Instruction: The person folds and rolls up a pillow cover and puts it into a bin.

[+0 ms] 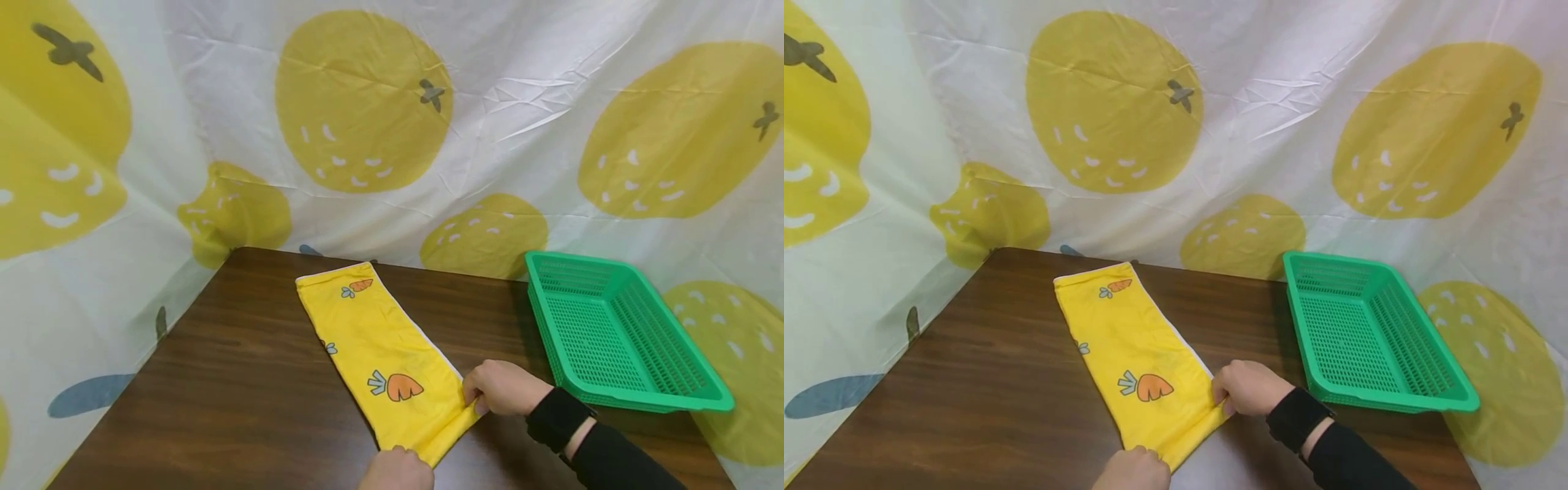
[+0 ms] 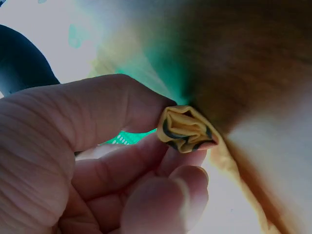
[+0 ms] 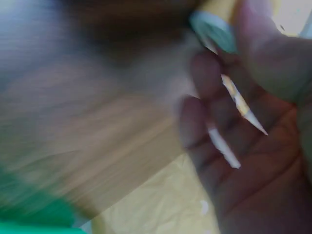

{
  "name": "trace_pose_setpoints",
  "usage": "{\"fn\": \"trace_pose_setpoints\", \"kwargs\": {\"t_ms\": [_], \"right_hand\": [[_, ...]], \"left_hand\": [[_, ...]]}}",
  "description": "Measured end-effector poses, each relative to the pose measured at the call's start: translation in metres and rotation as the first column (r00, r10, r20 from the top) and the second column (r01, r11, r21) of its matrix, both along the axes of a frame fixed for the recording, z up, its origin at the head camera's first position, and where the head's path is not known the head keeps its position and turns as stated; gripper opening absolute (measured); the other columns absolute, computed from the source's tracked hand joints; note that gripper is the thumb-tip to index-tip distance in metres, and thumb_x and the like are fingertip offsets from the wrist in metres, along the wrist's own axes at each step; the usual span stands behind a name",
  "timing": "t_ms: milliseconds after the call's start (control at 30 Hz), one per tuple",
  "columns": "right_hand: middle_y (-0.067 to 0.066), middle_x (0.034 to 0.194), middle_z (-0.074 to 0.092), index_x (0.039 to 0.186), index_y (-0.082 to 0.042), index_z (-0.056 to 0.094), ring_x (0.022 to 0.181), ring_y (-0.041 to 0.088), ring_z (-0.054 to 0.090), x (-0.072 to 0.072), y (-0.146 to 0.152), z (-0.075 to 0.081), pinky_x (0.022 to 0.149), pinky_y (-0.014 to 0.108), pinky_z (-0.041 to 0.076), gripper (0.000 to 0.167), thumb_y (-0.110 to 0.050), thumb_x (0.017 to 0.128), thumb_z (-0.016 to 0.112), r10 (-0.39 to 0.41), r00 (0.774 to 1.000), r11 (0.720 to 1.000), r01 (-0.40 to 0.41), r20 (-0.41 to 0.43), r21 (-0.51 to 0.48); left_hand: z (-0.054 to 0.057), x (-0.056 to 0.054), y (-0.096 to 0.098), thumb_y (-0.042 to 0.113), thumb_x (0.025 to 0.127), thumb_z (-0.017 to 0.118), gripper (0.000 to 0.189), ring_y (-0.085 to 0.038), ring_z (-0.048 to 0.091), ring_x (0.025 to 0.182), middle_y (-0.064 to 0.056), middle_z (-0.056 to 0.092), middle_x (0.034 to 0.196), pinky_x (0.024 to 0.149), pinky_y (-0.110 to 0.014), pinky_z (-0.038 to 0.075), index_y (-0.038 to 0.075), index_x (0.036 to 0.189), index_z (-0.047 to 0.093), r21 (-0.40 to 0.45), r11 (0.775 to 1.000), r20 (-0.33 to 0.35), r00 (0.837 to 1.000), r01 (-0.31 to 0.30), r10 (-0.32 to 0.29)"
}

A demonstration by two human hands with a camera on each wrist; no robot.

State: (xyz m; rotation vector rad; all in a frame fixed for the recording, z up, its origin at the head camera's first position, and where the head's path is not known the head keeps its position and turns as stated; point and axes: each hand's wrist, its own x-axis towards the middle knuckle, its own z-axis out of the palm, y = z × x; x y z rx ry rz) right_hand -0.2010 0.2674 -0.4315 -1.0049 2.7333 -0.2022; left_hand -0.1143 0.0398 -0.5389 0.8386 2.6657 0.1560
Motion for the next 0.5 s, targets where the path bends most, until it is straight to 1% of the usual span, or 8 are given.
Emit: {"fn": "trace_pose_setpoints", "kwargs": {"t_ms": [67, 133, 233, 333, 400, 467, 500], "right_hand": [[-0.01, 0.081, 0.068, 0.083, -0.019, 0.077, 0.071, 0.007, 0.056, -0.004, -0.008, 0.002, 0.071, 0.028, 0.054, 0.022, -0.005, 0.076, 0.092, -0.077, 0.995, 0.997, 0.075, 0.062, 0.026], [-0.009, 0.076, 0.064, 0.077, -0.018, 0.075, 0.069, 0.01, 0.054, -0.007, -0.016, 0.004, 0.069, 0.028, 0.053, 0.024, -0.005, 0.074, 0.094, -0.134, 0.987, 0.99, 0.129, 0.085, 0.059], [-0.006, 0.07, 0.059, 0.069, -0.016, 0.069, 0.065, 0.014, 0.053, -0.011, -0.024, 0.005, 0.064, 0.029, 0.051, 0.03, -0.004, 0.07, 0.097, -0.167, 0.984, 0.983, 0.16, 0.068, 0.088], [-0.004, 0.068, 0.055, 0.064, -0.016, 0.064, 0.063, 0.015, 0.051, -0.014, -0.029, 0.004, 0.062, 0.028, 0.048, 0.035, -0.005, 0.068, 0.098, -0.189, 0.98, 0.976, 0.182, 0.055, 0.117], [-0.004, 0.069, 0.054, 0.063, -0.017, 0.063, 0.064, 0.015, 0.05, -0.015, -0.03, 0.004, 0.063, 0.029, 0.048, 0.037, -0.006, 0.068, 0.098, -0.2, 0.979, 0.97, 0.19, 0.05, 0.15], [-0.004, 0.07, 0.054, 0.064, -0.017, 0.062, 0.065, 0.015, 0.05, -0.016, -0.031, 0.004, 0.066, 0.03, 0.048, 0.037, -0.008, 0.069, 0.098, -0.21, 0.976, 0.965, 0.197, 0.059, 0.174], [-0.004, 0.07, 0.054, 0.064, -0.017, 0.062, 0.066, 0.016, 0.051, -0.016, -0.031, 0.005, 0.067, 0.03, 0.048, 0.037, -0.008, 0.069, 0.098, -0.214, 0.975, 0.963, 0.2, 0.062, 0.181]], "left_hand": [[0.0, 0.0, 0.0, 0.037, 0.091, 0.074, 0.034, -0.012, 0.051, 0.057, 0.006, 0.054, 0.061, 0.049, -0.033, 0.046, 0.023, 0.063, 0.06, -0.019, 1.0, 0.003, 1.0, 0.004, -0.004], [0.0, 0.0, 0.001, 0.039, 0.092, 0.073, 0.036, -0.012, 0.051, 0.057, 0.006, 0.054, 0.061, 0.048, -0.033, 0.046, 0.024, 0.063, 0.059, -0.031, 0.999, 0.008, 1.0, 0.007, -0.006], [0.0, -0.001, 0.002, 0.04, 0.092, 0.073, 0.037, -0.012, 0.051, 0.056, 0.006, 0.054, 0.06, 0.046, -0.032, 0.045, 0.024, 0.062, 0.057, -0.038, 0.999, 0.0, 1.0, 0.015, -0.015], [0.002, 0.001, 0.002, 0.039, 0.092, 0.073, 0.039, -0.012, 0.05, 0.055, 0.007, 0.053, 0.059, 0.046, -0.031, 0.044, 0.024, 0.06, 0.056, -0.041, 0.999, -0.021, 1.0, 0.017, -0.018], [0.006, 0.003, 0.001, 0.039, 0.092, 0.073, 0.04, -0.011, 0.049, 0.054, 0.007, 0.051, 0.058, 0.045, -0.031, 0.043, 0.024, 0.059, 0.056, -0.035, 0.999, -0.044, 0.999, 0.016, -0.018], [0.014, 0.007, 0.001, 0.037, 0.091, 0.073, 0.04, -0.011, 0.048, 0.052, 0.007, 0.05, 0.057, 0.045, -0.031, 0.042, 0.023, 0.059, 0.056, -0.039, 0.999, -0.062, 0.998, 0.011, -0.014], [0.021, 0.009, 0.0, 0.035, 0.092, 0.073, 0.039, -0.011, 0.048, 0.052, 0.007, 0.05, 0.057, 0.045, -0.031, 0.042, 0.022, 0.059, 0.056, -0.047, 0.999, -0.065, 0.998, 0.01, -0.013]]}}
